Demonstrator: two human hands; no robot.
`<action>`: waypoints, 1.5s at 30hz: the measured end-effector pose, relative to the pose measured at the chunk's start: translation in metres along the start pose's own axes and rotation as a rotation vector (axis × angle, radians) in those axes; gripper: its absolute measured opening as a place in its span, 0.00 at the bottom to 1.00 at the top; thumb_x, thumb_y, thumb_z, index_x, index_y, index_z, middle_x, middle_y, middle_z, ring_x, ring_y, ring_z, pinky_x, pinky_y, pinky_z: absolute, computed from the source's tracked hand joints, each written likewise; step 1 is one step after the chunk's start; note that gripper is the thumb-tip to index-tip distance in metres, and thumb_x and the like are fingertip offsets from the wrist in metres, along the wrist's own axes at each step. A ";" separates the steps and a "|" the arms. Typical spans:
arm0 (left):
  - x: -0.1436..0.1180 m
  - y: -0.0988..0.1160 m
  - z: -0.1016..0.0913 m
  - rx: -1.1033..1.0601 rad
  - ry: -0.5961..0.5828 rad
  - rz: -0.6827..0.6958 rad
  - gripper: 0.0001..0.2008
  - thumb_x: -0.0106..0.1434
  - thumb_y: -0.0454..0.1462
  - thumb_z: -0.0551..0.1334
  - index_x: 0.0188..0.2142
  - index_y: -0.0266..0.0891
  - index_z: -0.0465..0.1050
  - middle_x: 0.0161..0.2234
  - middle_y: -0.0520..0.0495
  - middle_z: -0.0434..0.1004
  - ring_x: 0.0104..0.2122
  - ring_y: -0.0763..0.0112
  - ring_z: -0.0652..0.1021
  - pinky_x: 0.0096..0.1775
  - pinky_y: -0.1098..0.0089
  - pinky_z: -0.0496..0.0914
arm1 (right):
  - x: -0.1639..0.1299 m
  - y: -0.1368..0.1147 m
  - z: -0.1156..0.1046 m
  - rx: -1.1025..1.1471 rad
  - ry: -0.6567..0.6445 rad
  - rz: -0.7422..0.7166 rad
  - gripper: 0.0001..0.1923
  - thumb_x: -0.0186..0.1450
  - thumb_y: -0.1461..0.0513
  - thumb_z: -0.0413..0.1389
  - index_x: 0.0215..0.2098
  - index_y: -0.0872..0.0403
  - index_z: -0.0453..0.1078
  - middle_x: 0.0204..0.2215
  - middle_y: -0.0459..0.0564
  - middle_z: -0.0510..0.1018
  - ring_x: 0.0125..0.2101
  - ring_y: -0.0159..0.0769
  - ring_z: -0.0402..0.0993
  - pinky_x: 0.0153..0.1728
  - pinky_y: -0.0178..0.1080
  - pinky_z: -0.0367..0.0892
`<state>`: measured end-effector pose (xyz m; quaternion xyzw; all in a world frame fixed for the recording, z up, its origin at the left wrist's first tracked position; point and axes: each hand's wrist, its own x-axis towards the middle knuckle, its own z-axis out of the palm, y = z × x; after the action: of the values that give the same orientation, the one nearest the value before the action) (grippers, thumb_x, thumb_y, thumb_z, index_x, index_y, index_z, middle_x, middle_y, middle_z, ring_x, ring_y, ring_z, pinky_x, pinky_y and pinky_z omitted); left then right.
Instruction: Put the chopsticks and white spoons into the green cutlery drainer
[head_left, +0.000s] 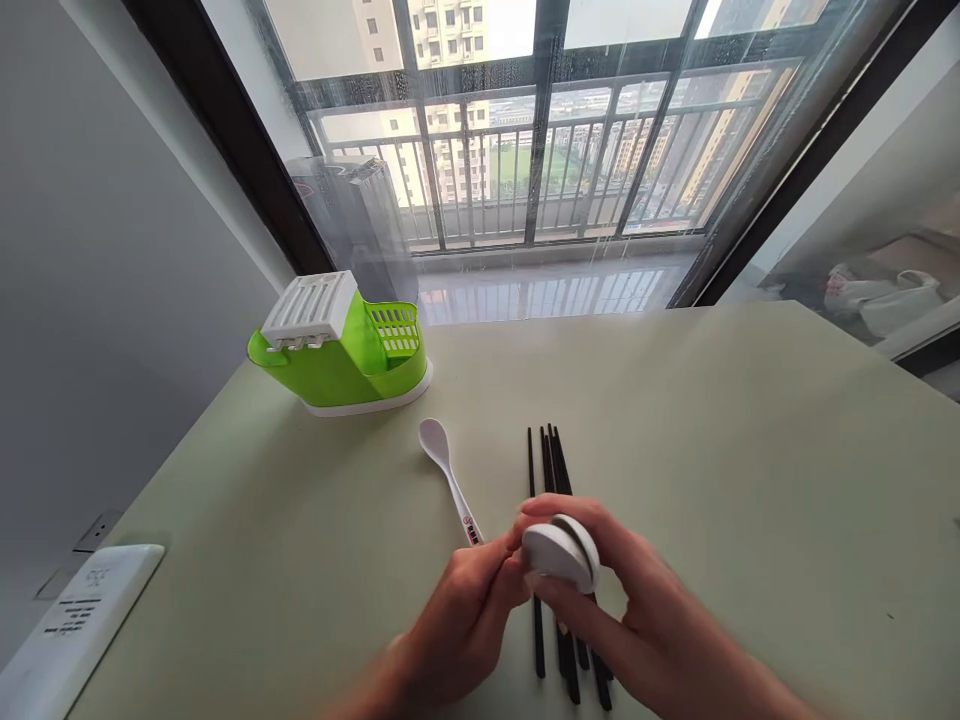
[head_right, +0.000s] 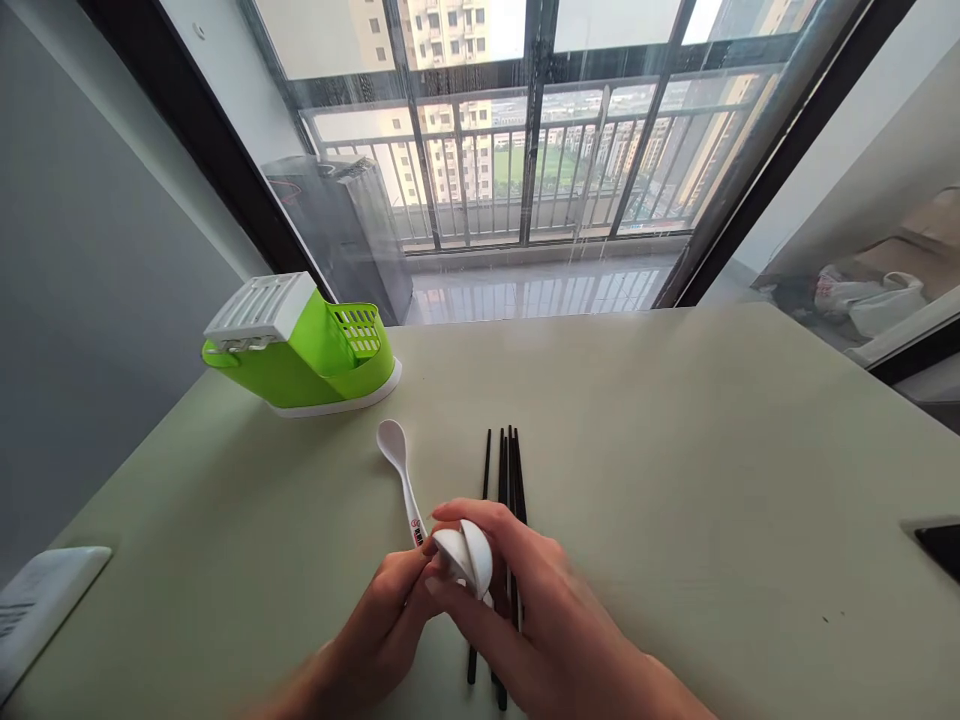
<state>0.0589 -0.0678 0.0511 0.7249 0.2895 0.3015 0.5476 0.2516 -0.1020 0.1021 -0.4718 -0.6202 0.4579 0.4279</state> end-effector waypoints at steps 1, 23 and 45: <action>0.000 0.000 -0.001 0.044 0.009 0.034 0.14 0.78 0.39 0.48 0.36 0.41 0.66 0.28 0.52 0.65 0.27 0.72 0.64 0.34 0.69 0.64 | 0.001 0.001 0.004 0.012 0.013 0.005 0.13 0.72 0.51 0.57 0.53 0.41 0.70 0.40 0.49 0.82 0.32 0.39 0.77 0.32 0.40 0.76; 0.014 -0.046 -0.040 1.108 0.383 -0.064 0.28 0.73 0.40 0.56 0.70 0.41 0.54 0.75 0.34 0.45 0.74 0.45 0.45 0.69 0.36 0.46 | 0.058 0.045 -0.036 0.618 0.260 0.202 0.15 0.71 0.50 0.58 0.52 0.46 0.67 0.31 0.40 0.73 0.14 0.20 0.47 0.14 0.30 0.44; 0.020 -0.024 -0.044 0.892 0.354 -0.180 0.18 0.71 0.37 0.56 0.60 0.43 0.65 0.33 0.55 0.77 0.33 0.65 0.77 0.50 0.59 0.66 | 0.057 0.086 -0.025 0.763 -0.014 0.276 0.14 0.73 0.49 0.56 0.48 0.48 0.69 0.26 0.37 0.70 0.10 0.15 0.48 0.08 0.24 0.46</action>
<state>0.0365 -0.0203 0.0402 0.7986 0.5407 0.2180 0.1498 0.2814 -0.0302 0.0292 -0.3548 -0.3395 0.7116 0.5024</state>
